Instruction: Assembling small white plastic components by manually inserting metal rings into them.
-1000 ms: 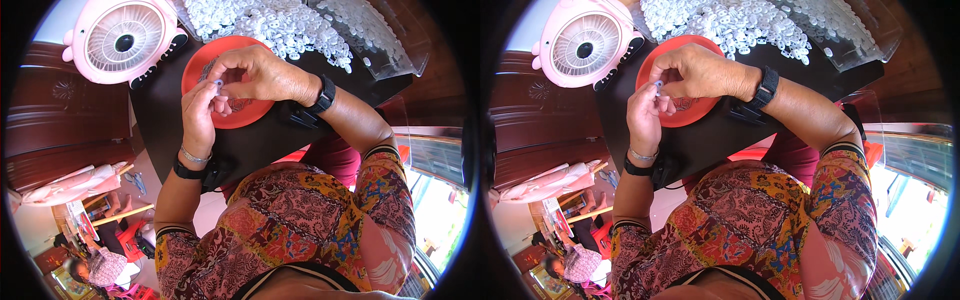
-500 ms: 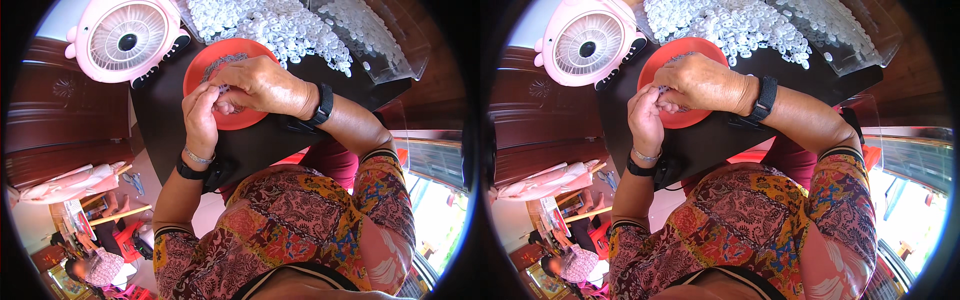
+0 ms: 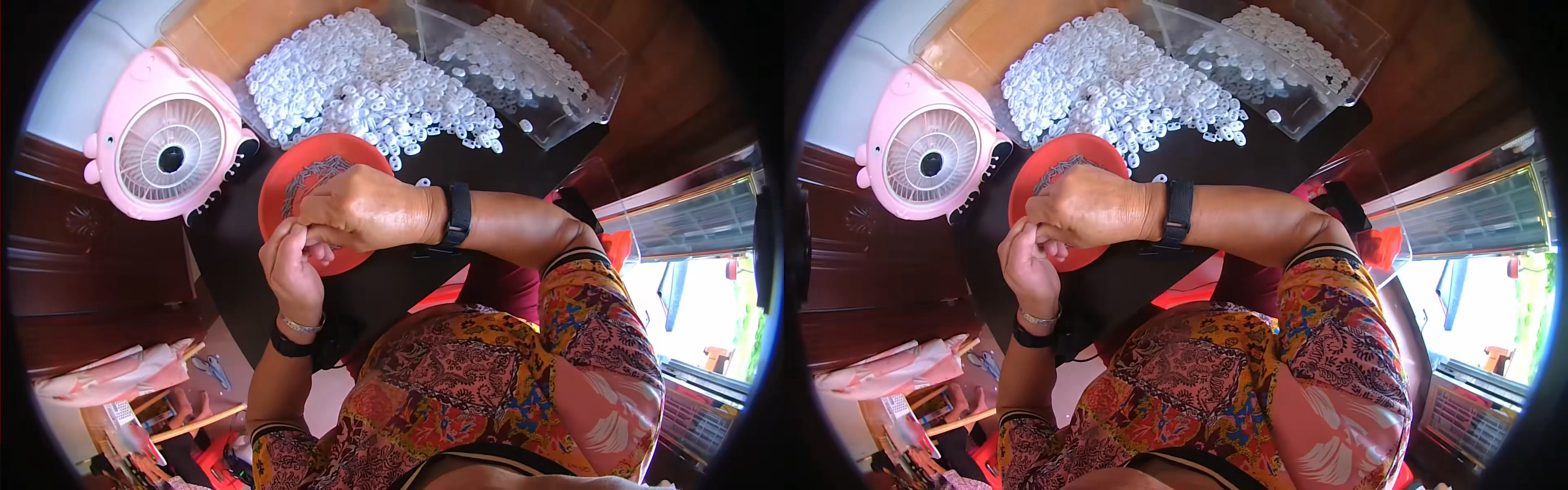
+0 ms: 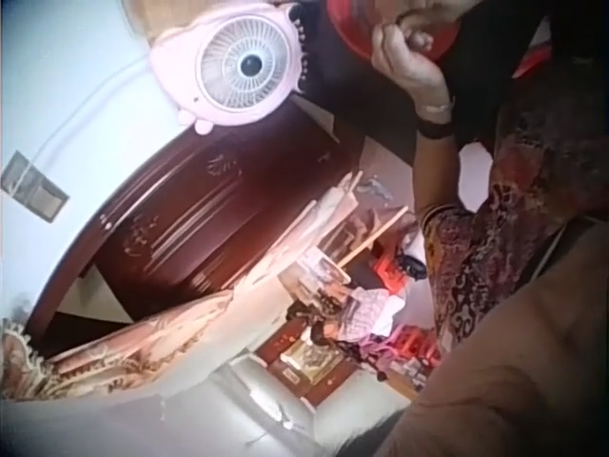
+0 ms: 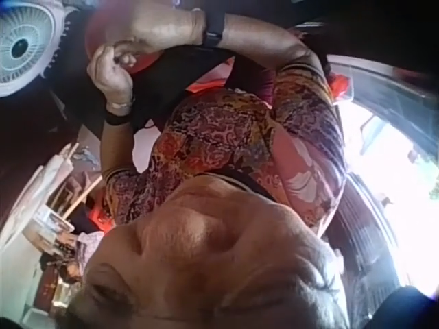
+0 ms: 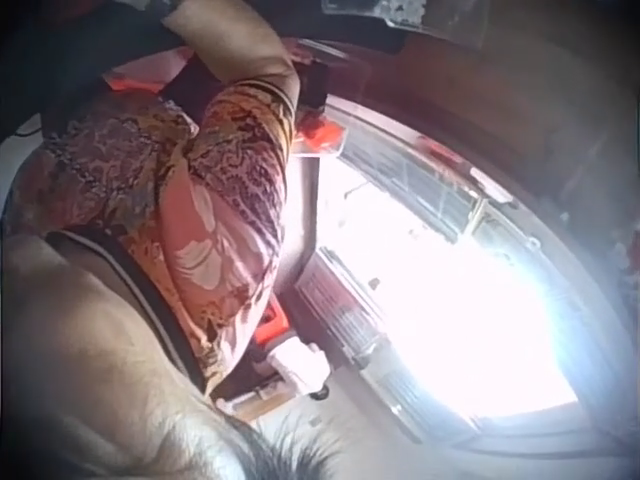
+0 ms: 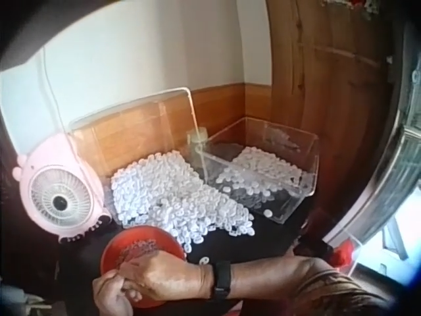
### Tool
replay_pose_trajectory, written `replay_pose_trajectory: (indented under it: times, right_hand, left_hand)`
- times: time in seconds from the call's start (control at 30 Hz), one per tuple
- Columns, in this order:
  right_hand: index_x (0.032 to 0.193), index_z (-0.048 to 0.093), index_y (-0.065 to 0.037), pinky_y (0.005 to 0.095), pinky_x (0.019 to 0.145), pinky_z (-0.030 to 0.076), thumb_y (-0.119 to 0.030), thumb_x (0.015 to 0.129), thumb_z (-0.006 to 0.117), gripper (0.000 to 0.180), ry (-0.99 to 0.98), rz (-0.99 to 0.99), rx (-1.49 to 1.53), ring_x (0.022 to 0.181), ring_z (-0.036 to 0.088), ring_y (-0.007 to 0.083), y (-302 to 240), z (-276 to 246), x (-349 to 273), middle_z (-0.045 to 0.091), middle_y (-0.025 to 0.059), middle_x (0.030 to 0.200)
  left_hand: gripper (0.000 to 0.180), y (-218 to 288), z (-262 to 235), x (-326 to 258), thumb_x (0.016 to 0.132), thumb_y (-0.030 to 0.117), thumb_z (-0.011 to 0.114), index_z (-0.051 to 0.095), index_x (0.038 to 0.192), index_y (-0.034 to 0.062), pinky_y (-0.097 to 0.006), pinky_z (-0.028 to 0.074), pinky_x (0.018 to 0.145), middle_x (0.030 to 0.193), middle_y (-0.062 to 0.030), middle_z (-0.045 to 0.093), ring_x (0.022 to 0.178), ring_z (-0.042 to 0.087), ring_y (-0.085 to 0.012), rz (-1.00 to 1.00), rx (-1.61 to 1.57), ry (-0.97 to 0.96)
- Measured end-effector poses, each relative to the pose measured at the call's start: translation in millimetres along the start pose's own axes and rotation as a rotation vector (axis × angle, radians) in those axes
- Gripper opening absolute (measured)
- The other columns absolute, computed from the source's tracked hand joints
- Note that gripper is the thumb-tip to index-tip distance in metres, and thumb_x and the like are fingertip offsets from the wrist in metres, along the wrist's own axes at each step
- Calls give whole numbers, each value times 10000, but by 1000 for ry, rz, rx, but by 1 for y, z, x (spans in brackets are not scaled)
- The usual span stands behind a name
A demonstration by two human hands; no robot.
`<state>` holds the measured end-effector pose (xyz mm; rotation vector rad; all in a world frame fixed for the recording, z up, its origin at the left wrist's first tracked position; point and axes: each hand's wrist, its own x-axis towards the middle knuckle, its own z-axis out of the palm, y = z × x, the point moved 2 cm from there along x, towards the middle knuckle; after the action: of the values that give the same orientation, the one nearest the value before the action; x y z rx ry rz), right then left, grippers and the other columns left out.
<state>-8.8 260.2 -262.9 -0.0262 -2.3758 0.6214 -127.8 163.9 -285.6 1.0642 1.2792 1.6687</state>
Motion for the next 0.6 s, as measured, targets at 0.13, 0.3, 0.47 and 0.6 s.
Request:
replay_pose_trajectory:
  times: [0.13, 0.3, 0.47, 0.6]
  right_hand:
    - [867, 589, -47, 373, 641, 498, -157, 774, 681, 171, 41, -31, 75, 731, 618, 288, 0, -5, 3, 583, 91, 752]
    - [898, 637, -69, 347, 654, 519, -110, 734, 721, 189, 267, 109, -423, 748, 640, 283, 3, -62, 16, 650, 95, 859]
    - [1153, 595, -24, 416, 951, 437, -85, 765, 665, 399, 916, 341, -805, 1149, 504, 353, 8, -141, 6, 543, 193, 1234]
    - [1116, 611, -40, 405, 978, 414, -77, 787, 637, 332, 736, 277, -921, 1153, 496, 349, 22, -128, -2, 519, 184, 1268]
  left_hand:
    - [265, 3, 3, 0, 925, 143, 434, 579, 829, -56, -244, 411, 522, 597, -68, 535, 529, 494, -133, 0, 9, 46]
    - [295, 11, 1, 1, 943, 195, 432, 578, 875, -52, -249, 398, 547, 620, -48, 486, 573, 473, -123, 76, 91, 27]
    - [252, -3, -17, -8, 924, 167, 463, 605, 844, -26, -238, 396, 567, 634, -30, 510, 589, 489, -106, 35, 106, -8]
    - [225, -8, -14, -6, 915, 159, 494, 615, 841, -15, -227, 396, 577, 651, -19, 541, 610, 510, -85, -79, 220, -93]
